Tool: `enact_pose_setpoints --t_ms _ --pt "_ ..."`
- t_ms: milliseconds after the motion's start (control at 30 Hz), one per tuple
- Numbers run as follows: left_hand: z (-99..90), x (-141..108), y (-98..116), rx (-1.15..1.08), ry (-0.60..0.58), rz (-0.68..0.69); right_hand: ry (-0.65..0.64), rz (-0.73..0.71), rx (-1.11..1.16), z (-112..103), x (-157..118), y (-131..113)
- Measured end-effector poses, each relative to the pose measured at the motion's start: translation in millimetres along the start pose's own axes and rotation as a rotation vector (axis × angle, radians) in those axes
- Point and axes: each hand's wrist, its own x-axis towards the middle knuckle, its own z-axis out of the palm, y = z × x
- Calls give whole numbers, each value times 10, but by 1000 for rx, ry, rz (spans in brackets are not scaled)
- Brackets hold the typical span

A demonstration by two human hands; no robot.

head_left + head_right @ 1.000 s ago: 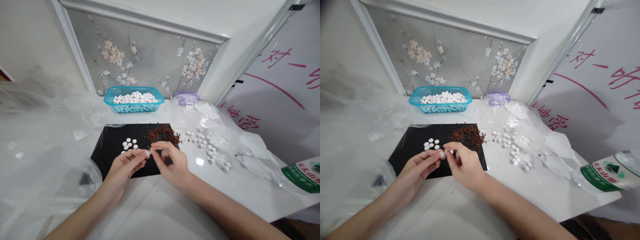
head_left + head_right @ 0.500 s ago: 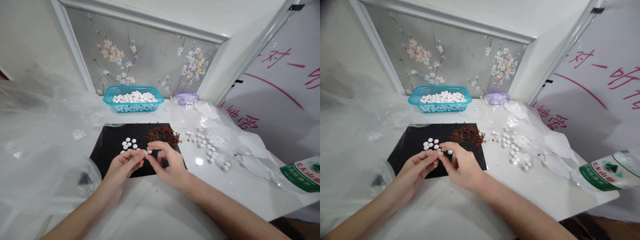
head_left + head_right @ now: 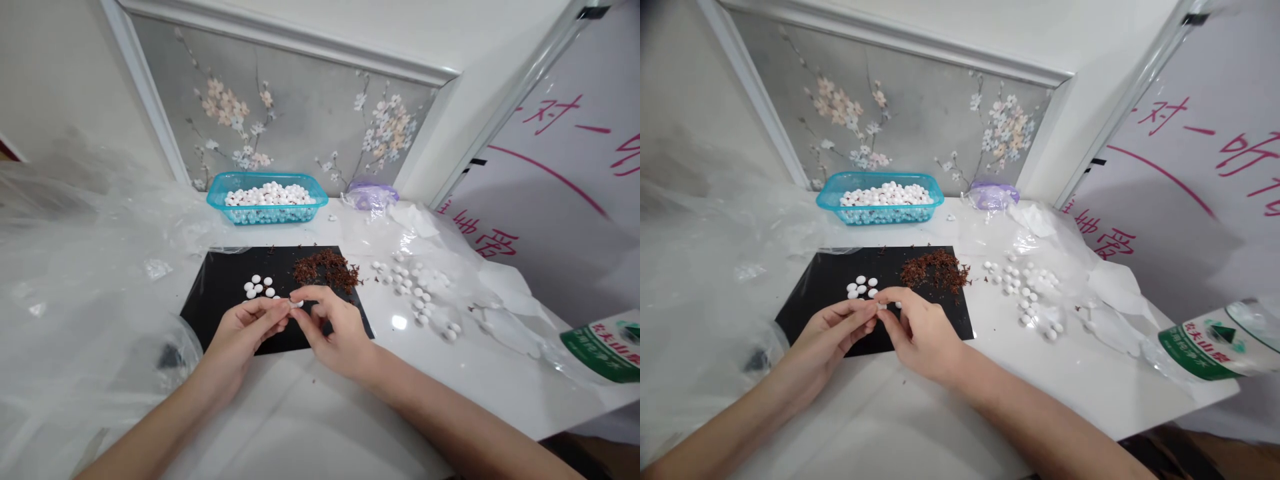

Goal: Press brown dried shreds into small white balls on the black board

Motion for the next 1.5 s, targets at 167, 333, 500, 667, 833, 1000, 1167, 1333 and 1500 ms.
enact_pose_setpoints --t_ms 167,333,500,667,833,1000,1167,1333,1500 --pt "-85 78 77 195 -89 98 19 -62 -24 -18 -14 -14" --pt "-342 210 304 506 -14 248 53 -37 -64 -69 -13 18" --pt "-732 354 431 1140 102 460 103 43 -45 -87 10 81" --pt "-845 424 325 1291 -58 551 82 39 -69 -85 40 101" --pt "-792 428 223 1274 -66 513 72 37 -96 -100 61 114" --pt "-794 435 241 1298 -18 497 61 26 -112 -110 57 106" --pt "-761 426 252 1284 89 430 95 73 -224 -164 123 161" --pt "-716 420 232 1283 106 429 156 271 -355 -253 221 258" --pt "-662 372 167 1292 27 469 170 341 -349 -265 233 285"
